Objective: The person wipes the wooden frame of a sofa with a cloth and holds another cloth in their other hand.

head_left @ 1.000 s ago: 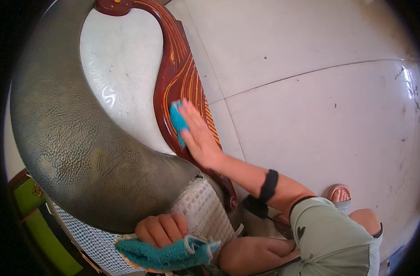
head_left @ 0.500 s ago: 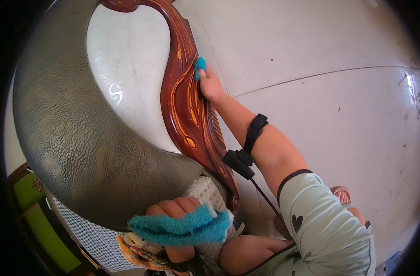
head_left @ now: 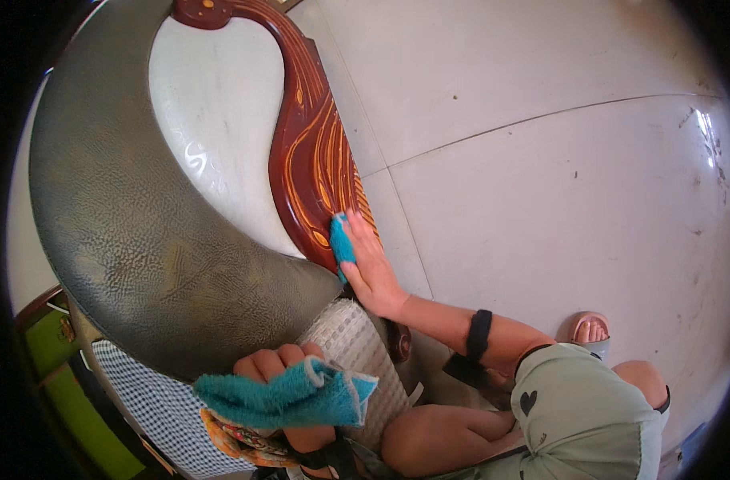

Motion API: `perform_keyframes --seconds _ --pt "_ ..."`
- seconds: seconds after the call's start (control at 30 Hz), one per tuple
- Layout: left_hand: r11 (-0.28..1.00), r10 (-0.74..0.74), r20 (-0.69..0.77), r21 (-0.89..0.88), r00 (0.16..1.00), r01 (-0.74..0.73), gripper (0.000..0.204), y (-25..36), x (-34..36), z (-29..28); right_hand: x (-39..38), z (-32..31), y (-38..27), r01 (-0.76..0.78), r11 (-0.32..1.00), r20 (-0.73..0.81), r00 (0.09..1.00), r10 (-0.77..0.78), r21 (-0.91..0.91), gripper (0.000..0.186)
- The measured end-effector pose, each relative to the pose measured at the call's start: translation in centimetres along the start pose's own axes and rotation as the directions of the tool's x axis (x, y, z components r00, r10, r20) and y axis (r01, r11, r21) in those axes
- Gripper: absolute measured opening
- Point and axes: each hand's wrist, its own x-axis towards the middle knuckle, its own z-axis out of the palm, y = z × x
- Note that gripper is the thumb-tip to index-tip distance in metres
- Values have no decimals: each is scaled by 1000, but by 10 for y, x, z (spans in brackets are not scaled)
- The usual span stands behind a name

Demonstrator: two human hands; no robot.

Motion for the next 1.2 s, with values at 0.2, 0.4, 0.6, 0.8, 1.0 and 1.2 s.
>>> perform_keyframes --seconds 0.2,0.4,0.6,0.8,1.0,1.2 --pt "995 -85 262 -23 961 94 22 -2 17 -7 93 7 23 -30 997 -184 983 16 -71 50" --pt "997 -58 285 69 957 40 25 4 19 -4 181 21 77 -188 974 -319 922 219 125 47" --pt "993 30 49 110 998 -35 32 -15 15 -11 157 -1 73 -239 927 -178 938 297 289 46" --pt "1000 9 96 -5 995 -9 21 -3 15 -12 56 11 62 -214 972 -116 968 225 100 50" --pt "964 -31 373 -234 927 126 18 2 15 -8 -58 1 48 -200 979 -20 979 201 25 50" --pt "975 -62 225 -193 972 107 9 9 2 -1 -15 11 54 -216 976 -70 973 218 41 49"
